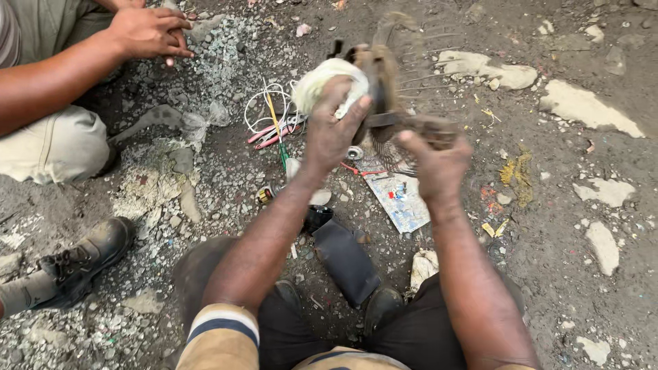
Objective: The person disassembles a fan motor, cleans the internal components and the fan cage with a cloth, and reassembles the motor into the cage. The person handles the motor, fan blades, and cage while seated on the ground.
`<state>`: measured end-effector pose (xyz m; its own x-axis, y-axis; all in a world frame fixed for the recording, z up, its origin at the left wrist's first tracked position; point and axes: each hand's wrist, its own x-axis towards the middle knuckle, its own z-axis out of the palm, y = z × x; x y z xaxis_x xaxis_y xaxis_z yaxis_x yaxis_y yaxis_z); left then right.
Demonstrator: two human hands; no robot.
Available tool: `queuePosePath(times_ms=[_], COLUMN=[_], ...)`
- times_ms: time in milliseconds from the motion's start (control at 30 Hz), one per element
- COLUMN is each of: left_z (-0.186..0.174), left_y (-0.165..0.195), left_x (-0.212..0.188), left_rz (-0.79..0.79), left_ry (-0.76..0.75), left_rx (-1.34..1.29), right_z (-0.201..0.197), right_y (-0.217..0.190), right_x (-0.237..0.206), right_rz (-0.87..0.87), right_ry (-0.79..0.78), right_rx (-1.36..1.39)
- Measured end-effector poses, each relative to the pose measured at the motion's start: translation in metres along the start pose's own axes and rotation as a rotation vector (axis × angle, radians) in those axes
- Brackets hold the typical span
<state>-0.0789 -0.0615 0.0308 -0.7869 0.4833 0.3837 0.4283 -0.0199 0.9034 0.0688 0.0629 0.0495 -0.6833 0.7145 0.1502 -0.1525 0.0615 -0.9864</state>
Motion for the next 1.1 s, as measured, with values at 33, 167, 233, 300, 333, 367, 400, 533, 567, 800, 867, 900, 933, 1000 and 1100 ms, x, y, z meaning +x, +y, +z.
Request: queuePosePath(times_ms=[33, 167, 233, 300, 333, 367, 400, 533, 567, 800, 867, 900, 933, 1000, 1100], left_z=[-0.009, -0.052, -0.079, -0.088, -0.087, -0.082, -0.073, -0.015, -0.004, 0.004, 0.0, 0.001, 0.004, 0.015, 0.029], left_y=[0.003, 0.026, 0.042, 0.055, 0.059, 0.06, 0.06, 0.041, 0.034, -0.001, -0.007, -0.01, -0.013, -0.019, -0.024], left_x=[0.004, 0.019, 0.022, 0.026, 0.026, 0.026, 0.025, 0.018, 0.017, 0.02, 0.02, 0.019, 0.016, 0.011, 0.008], left_rz=[0.079, -0.013, -0.169, -0.266, -0.287, -0.303, -0.14, 0.453, 0.582, 0.054, -0.256, -0.31, -0.369, -0.493, -0.512], left_ry=[-0.139, -0.777, -0.691, -0.526, -0.412, -0.296, -0.328, -0.357, -0.34, -0.328, -0.412, -0.344, -0.277, -0.17, -0.061], left_rx=[0.078, 0.469, 0.465, 0.233, 0.003, -0.224, -0.24, 0.189, 0.42, 0.648, 0.116, 0.068, 0.018, -0.063, -0.057], right_z=[-0.011, -0.042, -0.051, -0.055, -0.055, -0.056, -0.055, -0.057, -0.057, -0.06, -0.061, -0.061, -0.061, -0.059, -0.053], right_y=[0.001, 0.005, 0.003, 0.001, 0.0, 0.0, 0.001, 0.005, 0.006, 0.018, 0.021, 0.022, 0.023, 0.023, 0.022], right_x=[0.007, 0.019, 0.022, 0.025, 0.027, 0.028, 0.03, 0.029, 0.028, 0.025, 0.023, 0.024, 0.024, 0.023, 0.022], right_rz=[-0.004, -0.06, 0.016, -0.003, -0.013, -0.016, -0.018, -0.019, -0.039, -0.065, -0.068, -0.088, -0.104, -0.065, -0.068], right_ry=[0.028, -0.057, -0.027, -0.01, 0.002, 0.005, 0.006, -0.156, -0.163, -0.166, -0.163, -0.173, -0.181, -0.185, -0.189], right_rx=[0.154, 0.353, 0.43, 0.506, 0.545, 0.532, 0.524, 0.514, 0.499, 0.193, 0.086, 0.028, -0.033, 0.04, -0.007])
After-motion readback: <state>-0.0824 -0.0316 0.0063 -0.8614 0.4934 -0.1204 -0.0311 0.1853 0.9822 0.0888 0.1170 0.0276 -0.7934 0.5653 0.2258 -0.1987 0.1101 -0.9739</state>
